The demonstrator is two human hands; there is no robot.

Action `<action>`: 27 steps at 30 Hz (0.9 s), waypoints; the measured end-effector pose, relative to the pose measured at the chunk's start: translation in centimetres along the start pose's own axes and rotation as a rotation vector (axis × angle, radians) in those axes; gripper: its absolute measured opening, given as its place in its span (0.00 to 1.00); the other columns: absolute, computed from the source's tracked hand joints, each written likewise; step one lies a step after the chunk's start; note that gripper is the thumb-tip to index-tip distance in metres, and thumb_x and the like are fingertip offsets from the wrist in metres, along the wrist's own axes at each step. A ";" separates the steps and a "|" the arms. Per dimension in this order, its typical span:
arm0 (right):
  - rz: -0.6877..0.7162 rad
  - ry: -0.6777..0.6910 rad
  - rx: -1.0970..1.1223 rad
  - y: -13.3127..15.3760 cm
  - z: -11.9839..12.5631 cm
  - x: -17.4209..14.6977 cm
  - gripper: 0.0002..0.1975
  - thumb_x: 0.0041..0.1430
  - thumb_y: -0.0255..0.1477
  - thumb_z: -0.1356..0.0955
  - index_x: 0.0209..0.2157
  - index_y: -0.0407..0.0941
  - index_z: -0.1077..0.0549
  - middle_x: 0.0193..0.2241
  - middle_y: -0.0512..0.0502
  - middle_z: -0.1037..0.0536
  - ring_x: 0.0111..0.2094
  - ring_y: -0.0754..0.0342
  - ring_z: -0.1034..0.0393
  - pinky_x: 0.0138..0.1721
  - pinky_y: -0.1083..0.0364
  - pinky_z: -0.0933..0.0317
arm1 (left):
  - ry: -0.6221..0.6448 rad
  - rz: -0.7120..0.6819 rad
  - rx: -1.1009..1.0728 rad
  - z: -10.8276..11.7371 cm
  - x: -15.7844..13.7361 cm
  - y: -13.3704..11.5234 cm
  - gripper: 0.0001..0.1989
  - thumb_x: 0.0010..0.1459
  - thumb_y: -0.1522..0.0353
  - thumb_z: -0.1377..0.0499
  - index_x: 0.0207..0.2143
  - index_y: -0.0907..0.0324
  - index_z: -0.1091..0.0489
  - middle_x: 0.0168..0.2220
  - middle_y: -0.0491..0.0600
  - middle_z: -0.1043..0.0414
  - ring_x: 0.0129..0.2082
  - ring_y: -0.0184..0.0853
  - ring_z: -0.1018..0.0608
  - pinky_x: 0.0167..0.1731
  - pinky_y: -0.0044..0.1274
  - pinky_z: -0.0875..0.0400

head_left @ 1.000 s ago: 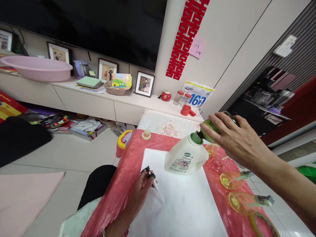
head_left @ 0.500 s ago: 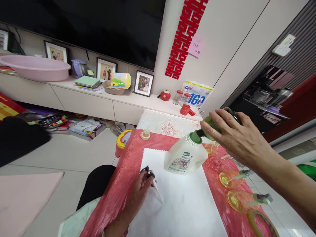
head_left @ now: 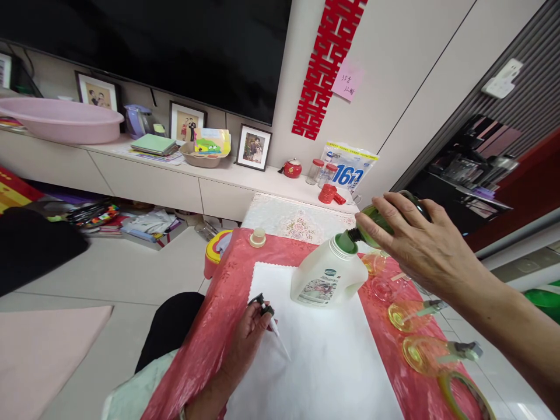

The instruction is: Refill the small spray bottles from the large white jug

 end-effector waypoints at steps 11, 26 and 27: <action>-0.015 -0.002 0.026 0.1 0.0 -0.1 0.23 0.67 0.19 0.37 0.62 0.46 0.38 0.62 0.34 0.42 0.64 0.39 0.51 0.51 0.41 0.41 | 0.014 -0.009 0.005 0.2 -0.1 0.0 0.27 0.51 0.48 0.33 0.43 0.59 0.28 0.41 0.51 0.24 0.35 0.38 0.18 0.36 0.29 0.23; -0.470 -0.092 0.222 1.4 1.8 -4.1 0.24 0.71 0.31 0.36 0.66 0.45 0.37 0.62 0.36 0.40 0.63 0.34 0.46 0.61 0.35 0.48 | 0.024 -0.046 -0.043 -0.4 -0.4 -1.1 0.20 0.53 0.55 0.32 0.40 0.59 0.28 0.37 0.47 0.24 0.34 0.34 0.19 0.35 0.25 0.25; -0.535 -0.111 0.335 2.0 2.2 -5.0 0.26 0.72 0.37 0.37 0.67 0.44 0.38 0.62 0.36 0.40 0.64 0.33 0.47 0.63 0.35 0.50 | 0.030 -0.055 -0.078 -0.5 -0.4 -1.3 0.20 0.52 0.56 0.31 0.40 0.60 0.28 0.36 0.46 0.24 0.33 0.33 0.20 0.35 0.24 0.25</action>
Point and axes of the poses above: each hand's wrist, its own x-axis towards the middle knuckle, its own z-axis out of the back of the hand, y = z × x, the point moved 1 cm from there along x, towards the middle knuckle
